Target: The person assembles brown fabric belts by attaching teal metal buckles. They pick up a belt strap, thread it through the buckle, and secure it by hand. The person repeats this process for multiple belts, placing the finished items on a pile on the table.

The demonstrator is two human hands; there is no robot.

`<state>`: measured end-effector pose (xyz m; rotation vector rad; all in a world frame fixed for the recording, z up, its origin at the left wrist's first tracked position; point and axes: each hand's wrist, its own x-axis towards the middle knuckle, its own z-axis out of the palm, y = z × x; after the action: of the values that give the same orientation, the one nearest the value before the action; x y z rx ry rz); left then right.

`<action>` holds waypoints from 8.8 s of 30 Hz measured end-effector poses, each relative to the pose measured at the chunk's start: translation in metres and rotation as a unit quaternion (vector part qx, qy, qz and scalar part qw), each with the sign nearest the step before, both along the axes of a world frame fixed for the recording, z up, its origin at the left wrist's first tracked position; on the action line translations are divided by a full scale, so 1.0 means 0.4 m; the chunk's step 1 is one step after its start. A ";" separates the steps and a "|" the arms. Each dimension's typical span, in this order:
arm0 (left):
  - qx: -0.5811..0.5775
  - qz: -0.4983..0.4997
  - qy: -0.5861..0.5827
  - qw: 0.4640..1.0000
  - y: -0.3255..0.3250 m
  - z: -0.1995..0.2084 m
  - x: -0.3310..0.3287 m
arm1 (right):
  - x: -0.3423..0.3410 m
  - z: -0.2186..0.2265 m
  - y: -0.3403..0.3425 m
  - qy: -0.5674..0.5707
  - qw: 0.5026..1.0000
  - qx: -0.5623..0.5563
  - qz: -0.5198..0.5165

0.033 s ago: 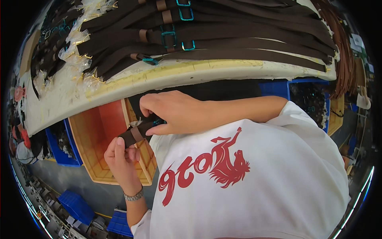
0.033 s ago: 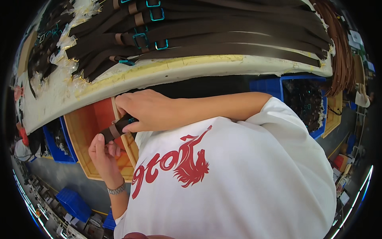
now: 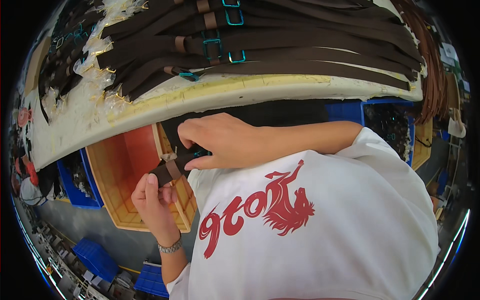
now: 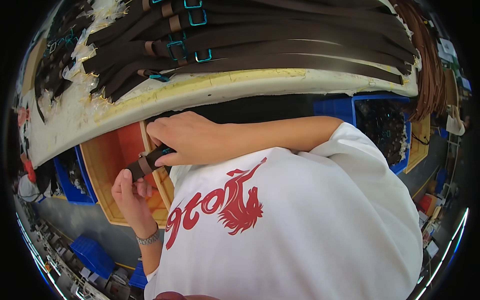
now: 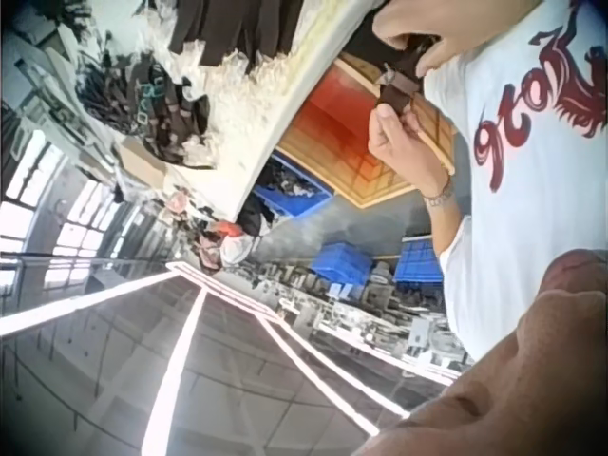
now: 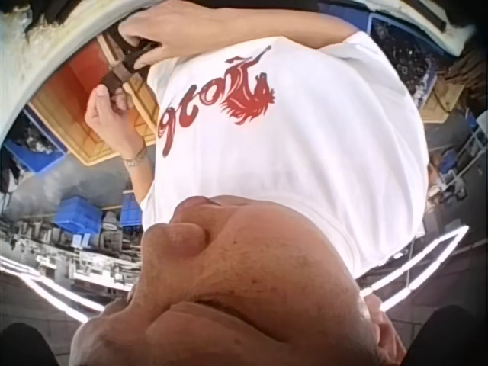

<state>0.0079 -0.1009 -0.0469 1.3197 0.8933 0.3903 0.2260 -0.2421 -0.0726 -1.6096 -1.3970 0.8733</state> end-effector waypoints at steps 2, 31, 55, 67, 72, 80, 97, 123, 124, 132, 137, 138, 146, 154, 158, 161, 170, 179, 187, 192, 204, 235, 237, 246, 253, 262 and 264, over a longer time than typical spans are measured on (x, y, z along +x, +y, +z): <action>0.026 -0.021 -0.004 0.999 -0.012 0.006 -0.005 | -0.009 -0.029 -0.014 0.007 0.999 0.027 0.023; 0.583 -0.070 0.106 0.803 0.112 0.061 -0.005 | 0.079 -0.001 -0.041 0.269 0.952 0.075 0.123; 0.239 -0.417 -0.010 0.877 0.026 0.046 0.003 | -0.016 0.052 -0.152 0.219 0.960 0.132 0.112; 0.037 -0.385 0.019 0.922 -0.007 0.052 0.067 | -0.024 0.051 -0.123 0.185 0.974 0.124 0.040; -0.055 -0.333 -0.081 0.938 -0.011 -0.011 0.075 | 0.028 0.044 -0.100 0.412 0.908 -0.071 0.030; -0.068 -0.365 -0.056 0.927 0.049 -0.023 0.104 | 0.134 0.059 -0.090 0.495 0.807 -0.183 0.265; 0.481 -0.565 -0.091 0.664 -0.043 0.183 0.275 | 0.102 0.113 -0.191 0.472 0.832 -0.228 0.183; 0.193 -0.545 -0.071 0.813 0.006 0.093 0.193 | 0.055 0.129 -0.179 0.281 0.946 -0.081 0.140; 0.138 -0.539 -0.092 0.826 0.010 0.077 0.198 | 0.057 0.143 -0.180 0.355 0.920 -0.104 0.131; 0.051 -0.370 0.061 0.926 0.074 0.066 0.176 | 0.159 0.104 -0.296 0.421 0.889 -0.170 0.065; 0.337 -0.242 0.007 0.910 0.311 0.178 0.146 | 0.288 -0.041 -0.678 0.385 0.906 -0.154 -0.089; 0.370 -0.217 0.041 0.903 0.355 0.205 0.144 | 0.297 -0.065 -0.769 0.384 0.894 -0.164 -0.159; 0.702 -0.156 0.010 0.695 0.592 0.282 0.333 | 0.306 -0.018 -1.390 -0.018 0.736 0.024 -0.676; 0.820 -0.151 0.003 0.552 0.624 0.259 0.653 | 0.687 0.389 -1.327 -0.429 0.630 -0.058 -0.644; 0.765 -0.262 -0.006 0.588 0.605 0.110 0.754 | 0.955 0.314 -1.194 -0.597 0.599 -0.043 -0.532; 0.789 -0.240 0.026 0.565 0.601 0.083 0.723 | 1.015 0.278 -0.879 -0.587 0.720 0.072 -0.362; 0.774 -0.186 0.024 0.604 0.463 0.131 0.640 | 1.198 0.100 -0.528 -0.604 0.787 -0.107 -0.070; 0.695 -0.198 -0.017 0.691 0.357 0.158 0.604 | 1.174 0.200 -0.530 -0.414 0.874 -0.162 -0.197; 0.676 -0.330 -0.028 0.659 0.308 0.235 0.862 | 0.977 0.286 -0.463 -0.429 0.770 -0.467 -0.066; 0.595 -0.447 -0.056 0.665 0.333 0.158 1.146 | 0.936 0.307 -0.418 -0.406 0.749 -0.520 -0.063; 0.586 -0.511 0.043 0.628 0.261 0.104 1.110 | 0.981 0.334 -0.466 -0.622 0.696 -0.330 -0.142; 0.026 -0.059 -0.402 0.913 0.750 0.523 1.031 | 1.429 0.160 -0.404 -0.393 0.785 0.065 -0.474; 0.038 -0.019 -0.387 0.921 0.811 0.492 0.914 | 1.444 0.175 -0.399 -0.367 0.765 0.102 -0.519; -0.078 0.008 -0.341 0.937 0.644 0.298 0.620 | 1.414 0.511 -0.543 -0.502 0.669 0.215 -0.503; -0.129 -0.042 -0.387 0.912 0.349 0.224 0.453 | 0.768 0.602 -0.992 -0.112 0.887 -0.273 -0.354; 0.003 -0.337 -0.151 0.929 0.074 0.238 0.421 | 0.277 0.245 -0.366 -0.014 0.999 -0.016 -0.029; 0.049 -0.382 -0.100 0.917 0.053 0.248 0.416 | 0.225 0.239 -0.169 0.156 0.987 0.009 0.046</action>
<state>0.1743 -0.0795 0.0521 1.5745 0.1415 -0.0511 0.3160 -0.3097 0.0232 -1.3344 -1.2585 1.1111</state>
